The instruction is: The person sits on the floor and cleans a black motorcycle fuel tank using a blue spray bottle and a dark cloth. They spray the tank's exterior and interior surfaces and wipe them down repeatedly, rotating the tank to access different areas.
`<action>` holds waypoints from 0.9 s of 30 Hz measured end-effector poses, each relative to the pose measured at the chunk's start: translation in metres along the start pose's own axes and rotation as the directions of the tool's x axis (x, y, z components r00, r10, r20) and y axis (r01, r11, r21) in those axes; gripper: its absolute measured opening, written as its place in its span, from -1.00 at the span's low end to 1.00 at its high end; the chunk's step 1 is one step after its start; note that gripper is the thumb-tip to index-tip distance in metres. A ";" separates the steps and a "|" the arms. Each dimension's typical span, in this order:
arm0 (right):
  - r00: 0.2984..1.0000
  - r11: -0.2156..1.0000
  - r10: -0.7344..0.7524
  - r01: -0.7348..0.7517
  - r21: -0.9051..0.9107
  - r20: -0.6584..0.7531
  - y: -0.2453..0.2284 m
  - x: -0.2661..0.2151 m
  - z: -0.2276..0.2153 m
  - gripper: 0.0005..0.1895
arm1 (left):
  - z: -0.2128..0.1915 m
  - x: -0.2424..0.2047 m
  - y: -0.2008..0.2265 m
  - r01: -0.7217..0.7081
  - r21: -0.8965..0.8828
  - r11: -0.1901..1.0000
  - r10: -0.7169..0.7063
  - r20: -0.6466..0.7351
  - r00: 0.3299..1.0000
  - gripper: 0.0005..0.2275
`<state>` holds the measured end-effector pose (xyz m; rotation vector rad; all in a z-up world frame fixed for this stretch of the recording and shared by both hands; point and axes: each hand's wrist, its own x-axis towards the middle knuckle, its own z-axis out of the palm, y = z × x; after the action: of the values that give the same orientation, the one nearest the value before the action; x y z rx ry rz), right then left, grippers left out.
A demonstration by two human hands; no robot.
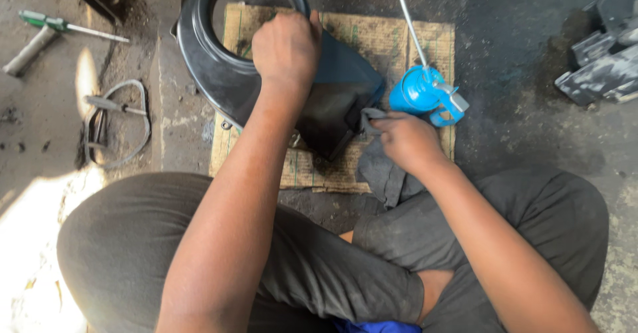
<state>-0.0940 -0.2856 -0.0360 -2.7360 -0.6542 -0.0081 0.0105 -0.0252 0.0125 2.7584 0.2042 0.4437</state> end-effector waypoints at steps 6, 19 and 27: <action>0.980 0.984 0.135 -0.151 -0.097 -0.149 -0.014 0.003 -0.019 -0.64 | 0.003 0.005 0.005 -0.078 -0.050 0.996 0.075 -0.051 0.996 -0.57; 0.929 0.893 -0.189 0.297 -0.337 0.318 -0.002 0.030 -0.044 -0.71 | -0.003 0.004 0.010 -0.161 -0.116 0.980 0.151 -0.083 0.985 -0.58; 0.968 0.853 -0.155 0.231 -0.467 0.196 -0.014 0.012 -0.039 -0.69 | -0.006 0.001 0.014 -0.252 -0.141 0.957 0.227 -0.172 0.958 -0.59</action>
<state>-0.0864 -0.2807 0.0063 -3.1582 -1.1042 -0.0143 0.0112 -0.0363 0.0229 2.5984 -0.1291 0.7060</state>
